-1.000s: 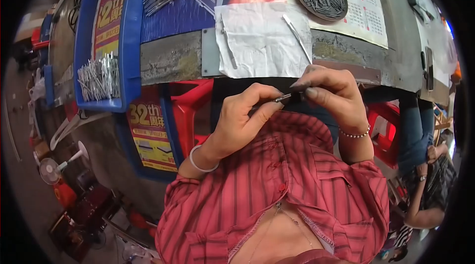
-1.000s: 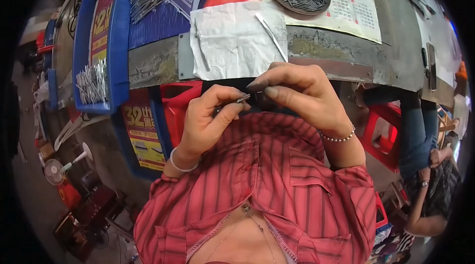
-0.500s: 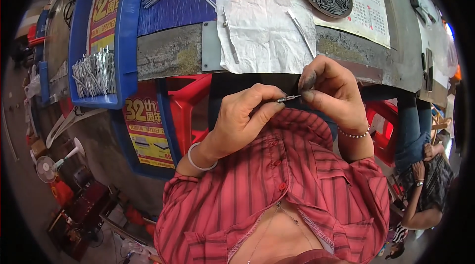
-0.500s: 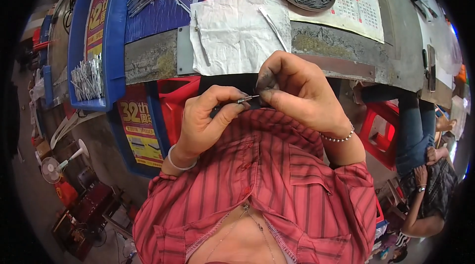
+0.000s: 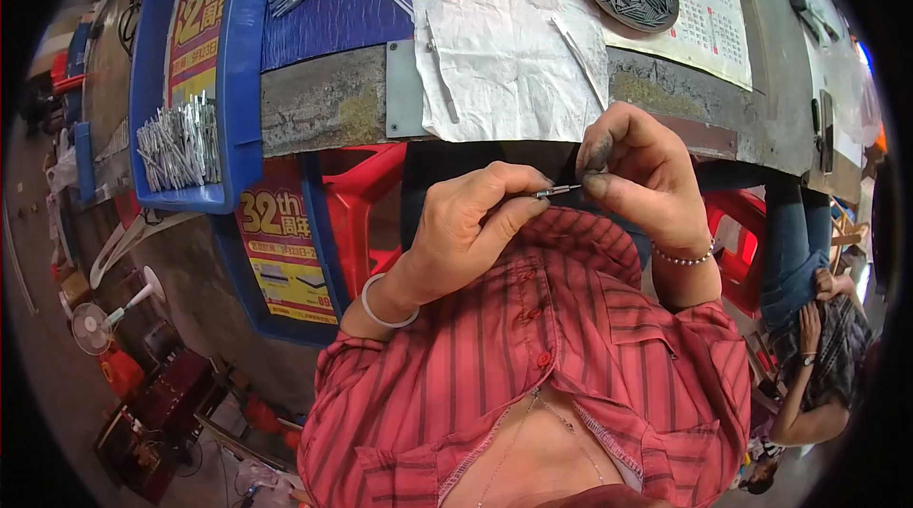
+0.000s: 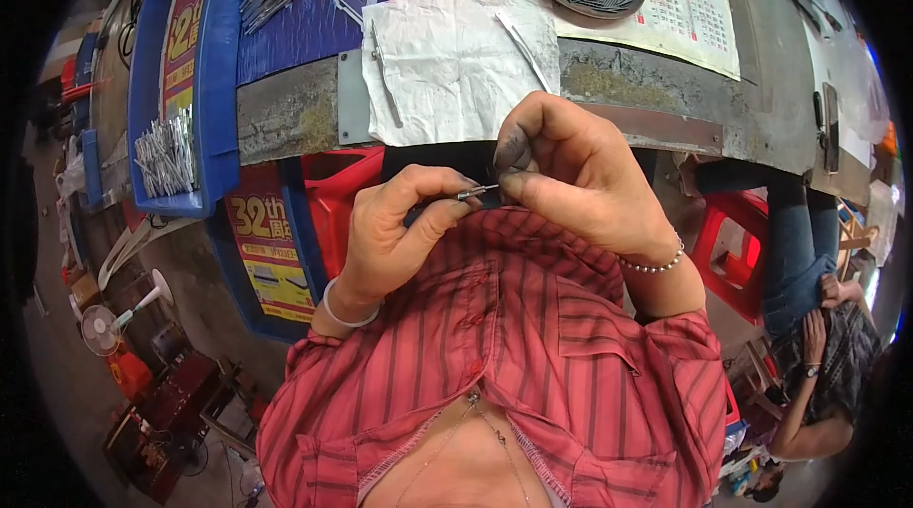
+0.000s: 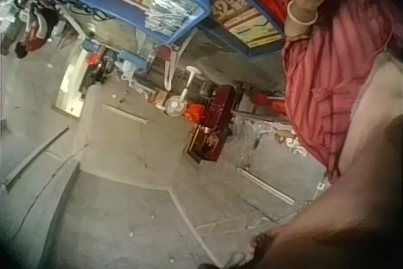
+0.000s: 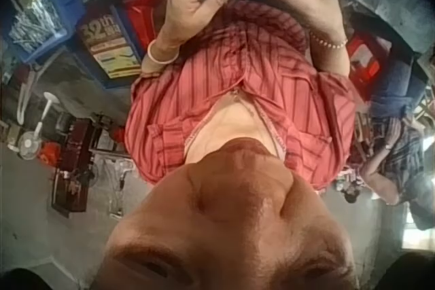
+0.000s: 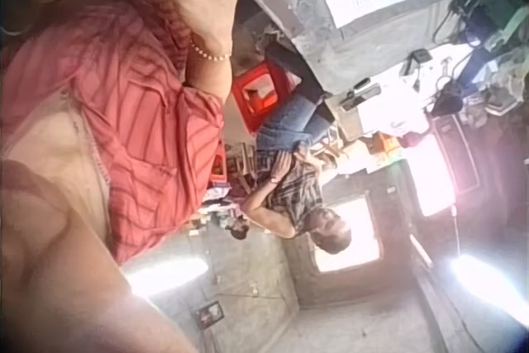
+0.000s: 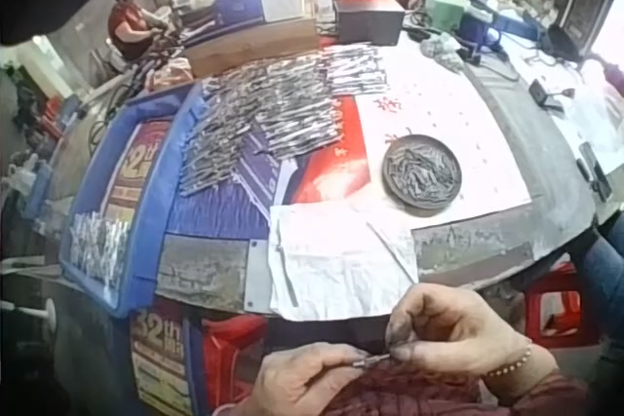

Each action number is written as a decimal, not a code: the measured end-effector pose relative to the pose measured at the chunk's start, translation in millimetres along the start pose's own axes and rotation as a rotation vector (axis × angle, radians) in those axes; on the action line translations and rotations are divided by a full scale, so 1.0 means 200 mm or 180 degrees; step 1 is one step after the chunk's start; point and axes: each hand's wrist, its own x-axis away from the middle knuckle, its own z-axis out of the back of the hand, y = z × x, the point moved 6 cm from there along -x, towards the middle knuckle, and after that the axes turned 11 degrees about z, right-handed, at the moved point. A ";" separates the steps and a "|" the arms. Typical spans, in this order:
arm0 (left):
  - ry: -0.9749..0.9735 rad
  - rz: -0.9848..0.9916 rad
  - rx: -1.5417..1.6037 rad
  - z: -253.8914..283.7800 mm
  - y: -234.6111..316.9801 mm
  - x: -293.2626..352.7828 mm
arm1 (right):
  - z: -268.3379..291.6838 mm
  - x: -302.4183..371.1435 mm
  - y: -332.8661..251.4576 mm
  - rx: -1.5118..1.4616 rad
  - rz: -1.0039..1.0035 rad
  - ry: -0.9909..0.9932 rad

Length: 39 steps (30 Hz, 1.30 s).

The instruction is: Manually assembling small metal hardware components by attaching rings to slides.

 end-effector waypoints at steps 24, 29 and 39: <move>0.0464 -0.1364 -0.1981 -0.03 0.10 0.05 | 0.01 0.08 0.05 0.1684 0.0328 0.0056; 0.0484 -0.1438 -0.2155 -0.05 0.12 0.05 | 0.01 0.08 0.05 0.1611 0.0301 0.0078; 0.0409 -0.1487 -0.2327 -0.08 0.16 0.03 | 0.04 0.08 0.08 0.1296 0.0123 0.0144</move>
